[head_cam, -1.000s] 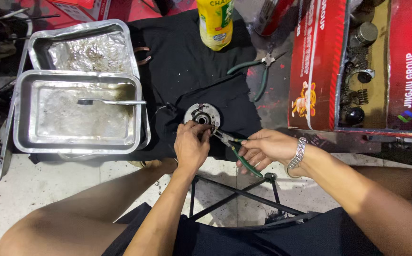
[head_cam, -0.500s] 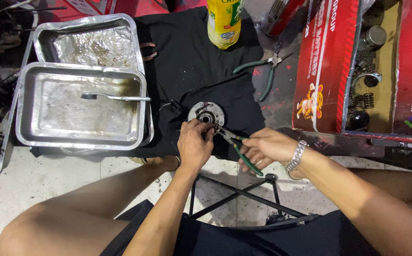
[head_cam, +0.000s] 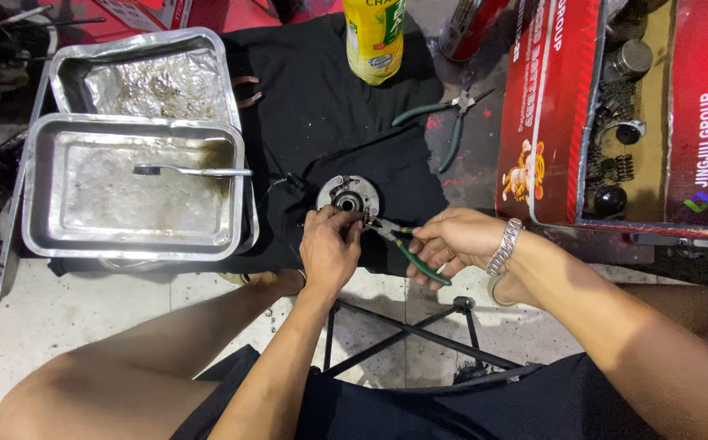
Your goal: The person uses a screwdriver to adjust a circular mechanical part, then places it on a cloth and uses pliers to manipulate internal components. The person retrieves a small metal piece from a box and inserts it into the part, continuing to adjust it with pliers.
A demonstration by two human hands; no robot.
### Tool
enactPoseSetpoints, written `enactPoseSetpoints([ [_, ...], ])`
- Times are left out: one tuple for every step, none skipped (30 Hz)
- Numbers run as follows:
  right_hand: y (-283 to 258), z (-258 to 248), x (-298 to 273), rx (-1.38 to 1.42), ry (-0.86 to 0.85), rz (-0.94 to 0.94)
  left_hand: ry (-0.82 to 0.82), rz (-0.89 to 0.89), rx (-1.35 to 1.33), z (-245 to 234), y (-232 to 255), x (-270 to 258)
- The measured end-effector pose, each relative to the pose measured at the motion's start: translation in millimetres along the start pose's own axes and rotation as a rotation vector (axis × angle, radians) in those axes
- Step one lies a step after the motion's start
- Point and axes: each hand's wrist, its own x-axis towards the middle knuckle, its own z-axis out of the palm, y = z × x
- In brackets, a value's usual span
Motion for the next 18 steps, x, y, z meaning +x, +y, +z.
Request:
enactPoseSetpoints([
  [0.6,-0.9,-0.2,0.024,-0.025,0.014,-0.005,-0.006,0.002,-0.3,0.5,-0.3],
  [1.7,-1.6,-1.3,0.048,-0.05,0.027,-0.011,-0.013,0.004,-0.5,0.9,-0.4],
  [1.6,-2.4,-1.4,0.069,-0.075,0.041,-0.014,-0.02,0.006,-0.8,1.0,0.4],
  [0.7,-3.6,-0.3,0.088,-0.089,0.033,-0.014,-0.021,0.006,-1.0,1.0,1.8],
  [1.5,-4.9,0.6,0.108,-0.103,0.029,-0.017,-0.023,0.006,-0.9,1.1,1.7],
  [2.6,-6.7,1.9,0.128,-0.117,0.024,-0.019,-0.026,0.006,-0.9,1.3,1.5],
  [3.8,-9.2,3.0,0.101,-0.115,0.024,-0.014,-0.017,0.012,-0.9,1.5,1.1],
  [4.5,-12.0,4.2,0.073,-0.113,0.025,-0.01,-0.008,0.018,-1.0,1.9,0.9],
  [4.9,-13.1,5.7,0.046,-0.113,0.024,-0.005,0.002,0.026,-1.8,2.2,0.9],
  [6.4,-12.5,6.5,0.028,-0.094,0.018,0.001,0.005,0.033,-2.4,2.8,1.1],
  [8.5,-11.5,6.2,0.01,-0.074,0.012,0.007,0.008,0.038,-2.0,3.7,1.7],
  [10.3,-10.3,5.7,-0.009,-0.054,0.005,0.013,0.012,0.043,-1.4,4.4,2.1],
  [12.4,-9.0,4.9,-0.037,-0.033,-0.01,0.013,-0.005,0.038,-0.4,5.0,1.9],
  [14.3,-7.6,3.9,-0.065,-0.013,-0.026,0.014,-0.023,0.033,0.7,5.3,1.8],
  [14.5,-6.6,3.7,-0.093,0.006,-0.042,0.015,-0.04,0.03,1.3,4.8,1.9],
  [13.6,-6.5,3.4,-0.092,-0.001,-0.037,0.022,-0.059,0.015,1.9,4.2,2.2],
  [13.2,-7.2,2.1,-0.089,-0.007,-0.031,0.028,-0.077,-0.001,3.2,4.0,1.8],
  [12.6,-7.9,0.7,-0.086,-0.012,-0.025,0.033,-0.096,-0.016,4.6,4.0,1.3],
])
